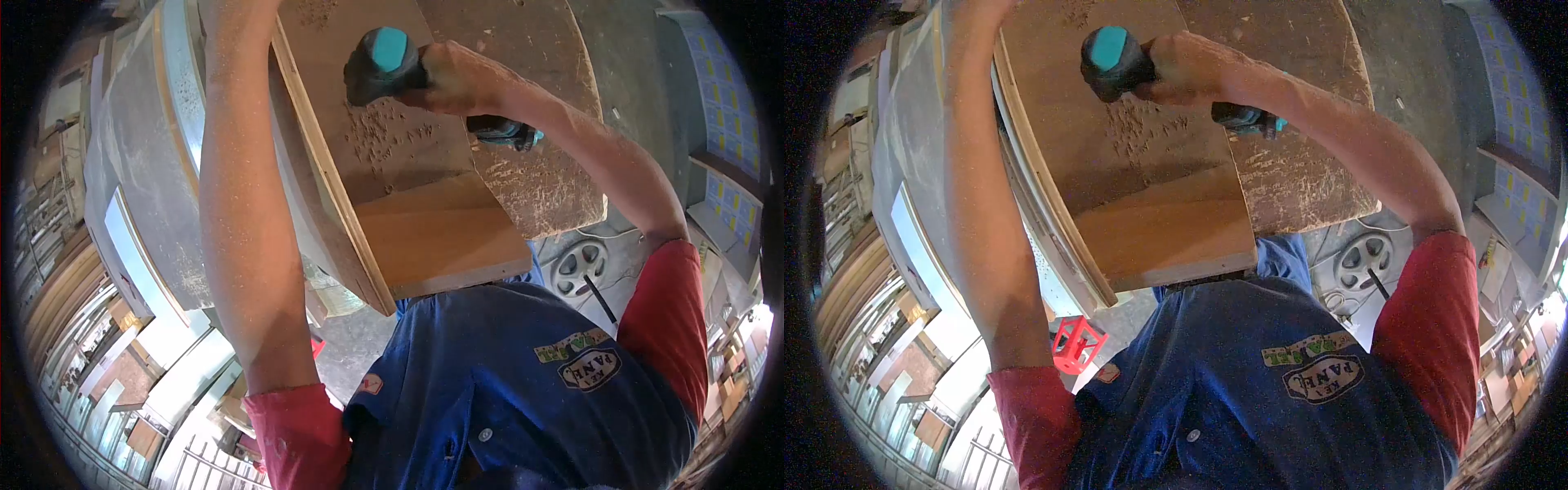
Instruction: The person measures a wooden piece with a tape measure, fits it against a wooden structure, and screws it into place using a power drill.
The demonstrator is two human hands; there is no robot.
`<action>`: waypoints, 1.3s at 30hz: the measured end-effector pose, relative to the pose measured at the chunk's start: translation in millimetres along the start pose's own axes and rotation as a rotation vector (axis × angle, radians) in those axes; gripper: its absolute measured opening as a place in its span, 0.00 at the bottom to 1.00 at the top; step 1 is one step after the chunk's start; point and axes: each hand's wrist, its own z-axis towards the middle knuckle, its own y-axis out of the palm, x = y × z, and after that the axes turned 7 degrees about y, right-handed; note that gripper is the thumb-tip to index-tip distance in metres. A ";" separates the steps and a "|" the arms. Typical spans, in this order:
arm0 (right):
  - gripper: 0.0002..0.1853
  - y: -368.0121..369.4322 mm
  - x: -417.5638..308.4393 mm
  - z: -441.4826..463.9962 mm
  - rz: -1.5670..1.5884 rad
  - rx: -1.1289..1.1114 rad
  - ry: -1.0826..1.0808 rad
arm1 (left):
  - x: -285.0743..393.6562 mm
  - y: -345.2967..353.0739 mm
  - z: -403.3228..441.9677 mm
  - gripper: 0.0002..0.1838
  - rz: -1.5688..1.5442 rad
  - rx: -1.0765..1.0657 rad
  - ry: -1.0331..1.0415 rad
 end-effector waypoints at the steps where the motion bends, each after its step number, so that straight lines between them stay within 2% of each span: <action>1: 0.21 0.8 -2.2 0.2 0.003 -0.003 0.005 | -4.9 4.7 1.6 0.32 -0.001 -0.006 -0.001; 3: 0.22 -0.6 -5.1 1.5 0.039 0.016 -0.029 | -15.8 15.6 7.2 0.28 0.063 0.114 0.021; 6: 0.21 -8.0 -12.7 7.6 0.006 -0.115 0.044 | -7.4 6.5 3.5 0.27 -0.120 0.044 0.028; 9: 0.18 -7.3 -19.7 11.3 0.095 -0.183 0.161 | -25.1 19.1 15.4 0.27 -0.103 0.076 0.033; 13: 0.17 -3.1 -19.2 15.5 0.091 -0.220 0.263 | -13.6 11.9 9.4 0.27 -0.023 0.042 -0.038; 16: 0.17 -14.8 -27.0 12.0 0.065 -0.199 0.197 | -24.8 20.1 14.8 0.28 0.033 0.155 -0.023; 18: 0.16 -16.4 -17.2 15.5 -0.041 -0.239 -0.001 | -6.5 -0.8 5.9 0.29 -0.047 -0.022 0.023; 19: 0.16 -12.5 -13.6 16.7 -0.040 -0.240 0.000 | 2.4 -8.5 0.8 0.29 -0.047 -0.024 0.022; 21: 0.14 -1.3 -6.7 16.2 -0.004 -0.063 -0.031 | 15.3 -17.8 -6.6 0.28 -0.251 -0.112 -0.111; 24: 0.14 -8.0 -8.5 14.6 0.064 -0.110 -0.003 | -1.5 -0.1 7.9 0.27 -0.126 -0.047 -0.132; 27: 0.15 -15.5 -13.1 16.0 0.103 -0.167 0.020 | 17.6 -12.3 -0.2 0.27 -0.047 -0.030 -0.132; 31: 0.15 -22.5 -31.2 26.6 0.132 -0.238 0.056 | -0.8 -7.3 7.8 0.27 0.005 -0.015 -0.079; 33: 0.15 -25.8 -48.3 42.5 -0.198 -0.467 0.083 | -9.7 -5.5 10.8 0.26 -0.048 -0.021 0.078; 37: 0.15 -28.0 -85.8 43.4 -0.308 -0.431 0.134 | 0.7 -3.8 2.3 0.25 -0.172 -0.012 -0.015; 39: 0.16 -25.0 -91.9 51.7 -0.390 -0.461 0.155 | -20.4 4.3 14.0 0.25 -0.025 0.054 0.128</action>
